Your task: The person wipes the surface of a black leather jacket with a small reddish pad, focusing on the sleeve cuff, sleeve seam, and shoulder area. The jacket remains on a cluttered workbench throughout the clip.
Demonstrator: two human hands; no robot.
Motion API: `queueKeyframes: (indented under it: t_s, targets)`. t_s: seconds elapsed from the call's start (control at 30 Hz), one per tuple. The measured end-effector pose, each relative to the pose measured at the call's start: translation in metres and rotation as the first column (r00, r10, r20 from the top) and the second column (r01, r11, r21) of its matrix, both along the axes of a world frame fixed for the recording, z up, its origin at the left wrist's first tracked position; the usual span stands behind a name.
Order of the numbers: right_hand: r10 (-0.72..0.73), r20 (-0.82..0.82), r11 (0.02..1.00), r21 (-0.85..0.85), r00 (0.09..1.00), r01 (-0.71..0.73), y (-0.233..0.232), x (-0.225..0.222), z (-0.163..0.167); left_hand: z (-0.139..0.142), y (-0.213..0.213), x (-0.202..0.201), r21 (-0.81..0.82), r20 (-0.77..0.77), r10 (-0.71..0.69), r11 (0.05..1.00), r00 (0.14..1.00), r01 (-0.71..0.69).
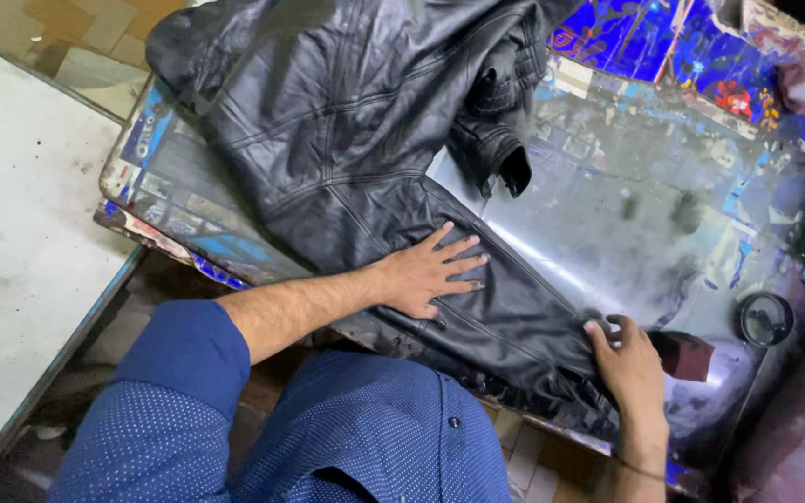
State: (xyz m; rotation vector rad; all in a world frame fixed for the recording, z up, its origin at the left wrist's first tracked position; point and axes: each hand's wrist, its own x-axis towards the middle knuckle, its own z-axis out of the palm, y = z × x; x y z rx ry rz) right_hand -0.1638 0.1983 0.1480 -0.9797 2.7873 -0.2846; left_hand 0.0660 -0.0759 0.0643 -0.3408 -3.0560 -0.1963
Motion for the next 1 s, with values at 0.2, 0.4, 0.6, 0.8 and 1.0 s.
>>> queueKeyframes:
  t_s: [0.2,0.4,0.6,0.8,1.0]
  targets:
    - [0.133,-0.147,0.847,-0.496,0.980,-0.190,-0.003,0.086,0.036,-0.027,-0.001,0.002,0.019,-0.037,-0.023,1.000,0.999,0.023]
    - [0.513,-0.254,0.808,-0.181,0.820,-0.561,-0.106,0.132,-0.064,-0.047,-0.046,0.007,-0.084,-0.154,-0.057,0.995,0.986,0.044]
    - [0.369,-0.271,0.905,-0.114,0.889,-0.410,-0.108,0.121,-0.090,0.005,-0.125,0.079,0.083,-0.089,0.354,0.934,0.931,-0.348]
    - [0.324,-0.265,0.916,-0.151,0.908,-0.371,-0.120,0.133,-0.092,0.030,-0.097,0.057,0.111,-0.240,0.378,0.926,0.894,-0.362]
    - [0.464,-0.262,0.793,-0.305,0.847,-0.528,-0.171,0.144,-0.088,0.035,-0.133,-0.015,-0.033,-0.342,0.033,0.998,0.939,-0.047]
